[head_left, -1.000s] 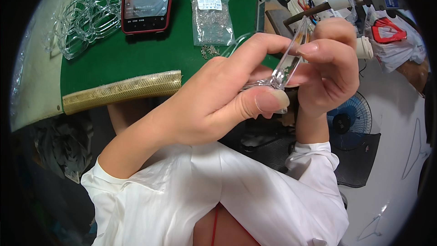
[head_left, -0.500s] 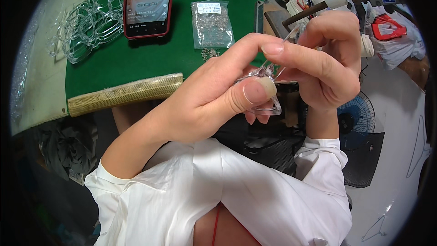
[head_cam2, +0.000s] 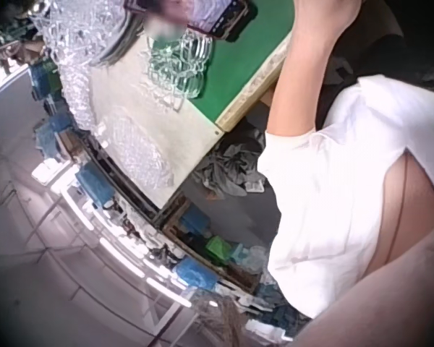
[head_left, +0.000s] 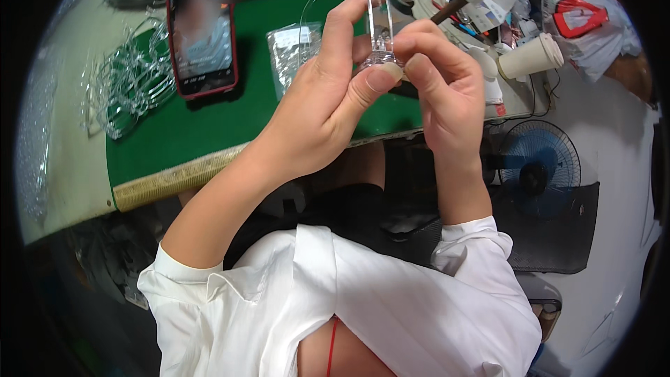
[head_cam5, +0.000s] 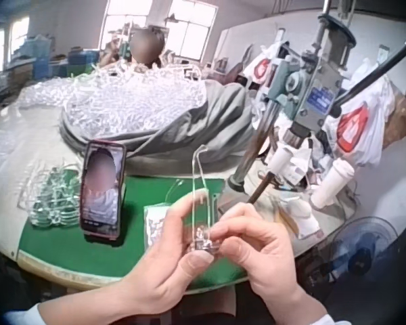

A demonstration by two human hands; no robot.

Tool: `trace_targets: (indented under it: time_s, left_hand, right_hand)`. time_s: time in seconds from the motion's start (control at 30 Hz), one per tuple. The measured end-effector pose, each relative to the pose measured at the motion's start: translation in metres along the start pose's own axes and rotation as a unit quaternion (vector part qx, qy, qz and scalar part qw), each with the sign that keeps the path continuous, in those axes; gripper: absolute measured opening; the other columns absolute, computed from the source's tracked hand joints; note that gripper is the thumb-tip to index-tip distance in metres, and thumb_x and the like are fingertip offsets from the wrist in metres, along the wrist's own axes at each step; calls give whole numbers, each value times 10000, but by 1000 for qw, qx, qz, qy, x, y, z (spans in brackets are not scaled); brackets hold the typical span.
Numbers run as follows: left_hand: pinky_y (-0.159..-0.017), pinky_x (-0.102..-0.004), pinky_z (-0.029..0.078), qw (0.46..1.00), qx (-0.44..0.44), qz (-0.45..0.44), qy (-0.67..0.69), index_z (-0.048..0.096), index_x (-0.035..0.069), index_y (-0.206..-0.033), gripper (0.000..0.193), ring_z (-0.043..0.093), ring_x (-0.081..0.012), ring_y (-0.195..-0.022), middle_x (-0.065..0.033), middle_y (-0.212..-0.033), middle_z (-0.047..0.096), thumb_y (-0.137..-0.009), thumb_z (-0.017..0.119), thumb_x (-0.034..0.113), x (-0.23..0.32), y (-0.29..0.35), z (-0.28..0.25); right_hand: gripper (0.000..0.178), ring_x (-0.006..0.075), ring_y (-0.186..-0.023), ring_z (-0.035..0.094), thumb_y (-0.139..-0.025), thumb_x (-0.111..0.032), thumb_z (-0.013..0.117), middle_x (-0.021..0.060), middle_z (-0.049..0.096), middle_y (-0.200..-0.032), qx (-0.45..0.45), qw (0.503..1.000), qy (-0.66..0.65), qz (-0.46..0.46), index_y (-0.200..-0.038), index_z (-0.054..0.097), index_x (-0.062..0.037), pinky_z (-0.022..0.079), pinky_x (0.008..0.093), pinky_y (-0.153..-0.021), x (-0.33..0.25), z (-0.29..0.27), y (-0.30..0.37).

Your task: The person repeatedly picks up clear eyeglass frames and small metal components from a green work mat, inserts the components into the frame arms, and places the frames back on the mat. A smartphone displaying a video is visible on the table throughout.

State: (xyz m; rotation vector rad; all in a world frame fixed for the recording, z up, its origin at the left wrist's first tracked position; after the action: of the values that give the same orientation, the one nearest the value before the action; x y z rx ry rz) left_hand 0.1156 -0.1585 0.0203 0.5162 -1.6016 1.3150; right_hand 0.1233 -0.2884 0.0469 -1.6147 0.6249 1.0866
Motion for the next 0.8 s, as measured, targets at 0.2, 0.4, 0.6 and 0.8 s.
trace_targets:
  time_s: [0.2, 0.4, 0.6, 0.8]
  left_hand:
    - [-802, -343, 480, 995, -12, 29, -93, 261, 36, -1380, 522, 632, -306, -931, -194, -1058, 617, -958, 498, 231, -10, -30, 18]
    - [-550, -419, 469, 885, -73, 82, -453, 509, 21, -773, 192, 619, -305, -669, -116, -663, 613, -871, 582, 169, -8, -61, 39]
    - [-487, -421, 434, 874, -27, 134, -466, 528, 34, -780, 186, 574, -331, -526, -144, -566, 559, -870, 598, 181, -18, -91, 58]
    - [-473, -434, 416, 869, 2, 147, -472, 503, 32, -714, 251, 552, -351, -507, -155, -528, 526, -881, 587, 200, -25, -114, 72]
  right_hand:
    - [189, 104, -803, 555, -879, -106, 623, 21, 543, -908, 37, 999, 21, 24, -1007, 668, 25, 459, 225, -722, 1, -35, -4]
    - [193, 109, -892, 563, -893, -154, 612, 18, 620, -916, 68, 993, 95, -1, -986, 680, 1, 416, 256, -840, -8, -87, -13]
    - [192, 108, -891, 574, -880, -171, 635, 24, 656, -934, 132, 988, 81, 26, -971, 668, -5, 416, 254, -854, -12, -123, -29]
    - [244, 94, -947, 516, -886, -199, 636, -14, 606, -975, 166, 980, 109, 33, -1064, 604, -35, 375, 255, -883, -3, -156, -42]
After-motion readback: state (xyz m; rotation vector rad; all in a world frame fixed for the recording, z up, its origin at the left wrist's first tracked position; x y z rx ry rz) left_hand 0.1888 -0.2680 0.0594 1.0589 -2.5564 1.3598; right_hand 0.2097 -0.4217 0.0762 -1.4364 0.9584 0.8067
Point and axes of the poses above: each hand's wrist, its own y-axis away from the middle knuckle, its own z-axis out of the palm, x = y × z, the point moved 5 cm from there along -y, towards the middle knuckle
